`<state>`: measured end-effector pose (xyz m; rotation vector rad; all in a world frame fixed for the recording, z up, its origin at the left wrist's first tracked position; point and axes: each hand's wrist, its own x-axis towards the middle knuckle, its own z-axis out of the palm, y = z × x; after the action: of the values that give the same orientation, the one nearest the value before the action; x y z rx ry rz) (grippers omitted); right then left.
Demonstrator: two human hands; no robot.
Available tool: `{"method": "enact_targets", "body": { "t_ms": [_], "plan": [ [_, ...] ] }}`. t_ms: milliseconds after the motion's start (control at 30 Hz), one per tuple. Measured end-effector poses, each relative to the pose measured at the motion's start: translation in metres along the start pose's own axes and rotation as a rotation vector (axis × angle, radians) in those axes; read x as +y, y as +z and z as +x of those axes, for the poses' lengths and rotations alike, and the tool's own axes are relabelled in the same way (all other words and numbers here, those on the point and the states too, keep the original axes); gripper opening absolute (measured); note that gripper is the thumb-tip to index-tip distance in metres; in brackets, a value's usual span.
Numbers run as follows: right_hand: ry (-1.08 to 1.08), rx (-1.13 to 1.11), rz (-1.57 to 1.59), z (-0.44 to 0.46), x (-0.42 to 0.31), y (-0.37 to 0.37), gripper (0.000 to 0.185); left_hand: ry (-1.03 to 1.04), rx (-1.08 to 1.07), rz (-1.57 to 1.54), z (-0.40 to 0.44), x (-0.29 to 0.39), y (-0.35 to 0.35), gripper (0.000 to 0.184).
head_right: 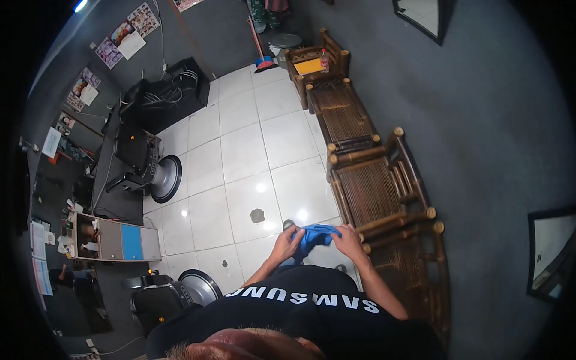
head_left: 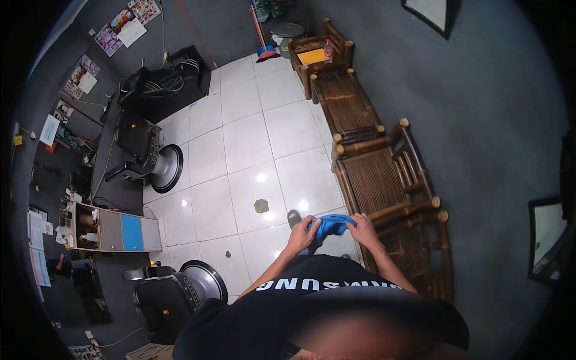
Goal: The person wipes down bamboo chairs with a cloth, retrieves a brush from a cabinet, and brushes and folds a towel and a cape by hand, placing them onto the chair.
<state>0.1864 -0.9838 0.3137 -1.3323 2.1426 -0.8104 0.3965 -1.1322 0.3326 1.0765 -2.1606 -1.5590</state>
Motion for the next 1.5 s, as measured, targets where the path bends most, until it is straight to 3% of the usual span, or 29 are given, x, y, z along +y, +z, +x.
{"method": "enact_targets", "body": {
  "t_ms": [167, 333, 433, 467, 500, 533, 567, 633, 700, 733, 767, 900, 967, 1033, 1167, 1233, 1500],
  "plan": [
    [0.306, 0.157, 0.229, 0.08, 0.01, 0.038, 0.026, -0.014, 0.065, -0.01, 0.054, -0.072, -0.079, 0.033],
    [0.528, 0.209, -0.055, 0.116, 0.076, 0.065, 0.034, -0.338, 0.046, 0.389, 0.061, -0.237, -0.188, 0.035],
    [0.893, 0.263, -0.108, 0.114, 0.101, 0.06, 0.051, -0.29, 0.096, 0.451, 0.088, -0.267, -0.243, 0.041],
    [1.006, 0.273, -0.094, 0.107, 0.128, 0.067, 0.055, -0.242, 0.171, 0.418, 0.105, -0.257, -0.259, 0.052],
    [1.116, 0.283, -0.081, 0.101, 0.147, 0.076, 0.058, -0.349, 0.272, 0.351, 0.131, -0.214, -0.276, 0.062],
    [1.144, 0.239, -0.069, 0.099, 0.158, 0.083, 0.06, -0.257, 0.426, 0.451, 0.159, -0.191, -0.289, 0.068],
    [1.169, 0.195, -0.062, 0.095, 0.167, 0.087, 0.061, -0.278, 0.448, 0.324, 0.193, -0.173, -0.306, 0.068],
    [1.185, 0.089, -0.236, 0.096, 0.163, 0.093, 0.063, -0.006, 0.592, 0.172, 0.264, -0.11, -0.34, 0.061],
    [1.286, 0.009, -0.19, 0.134, 0.091, 0.072, 0.06, 0.182, 0.691, 0.038, 0.328, -0.03, -0.391, 0.034],
    [1.243, -0.05, -0.203, 0.149, 0.087, 0.072, 0.059, 0.22, 0.627, -0.243, 0.338, 0.06, -0.416, 0.029],
    [1.189, -0.11, -0.213, 0.168, 0.088, 0.072, 0.059, 0.596, 0.727, -0.135, 0.355, 0.12, -0.444, 0.023],
    [0.948, -0.287, -0.184, 0.282, 0.11, 0.062, 0.056, 1.556, 0.733, 0.093, 0.362, 0.295, -0.537, 0.022],
    [0.844, -0.301, -0.16, 0.359, 0.111, 0.044, 0.054, 1.868, 0.594, 0.273, 0.365, 0.348, -0.547, 0.022],
    [0.761, -0.277, -0.126, 0.437, 0.117, 0.03, 0.053, 2.034, 0.436, 0.405, 0.375, 0.382, -0.549, 0.022],
    [0.542, -0.137, -0.19, 0.6, 0.16, 0.023, 0.051, 2.072, 0.302, 0.553, 0.4, 0.395, -0.556, 0.022],
    [0.584, -0.12, -0.107, 0.67, 0.14, 0.005, 0.053, 2.021, 0.3, 0.62, 0.41, 0.394, -0.562, 0.021],
    [0.41, -0.152, -0.252, 0.764, 0.127, 0.035, 0.059, 1.937, 0.395, 0.787, 0.432, 0.381, -0.608, 0.021]
  ]
}}
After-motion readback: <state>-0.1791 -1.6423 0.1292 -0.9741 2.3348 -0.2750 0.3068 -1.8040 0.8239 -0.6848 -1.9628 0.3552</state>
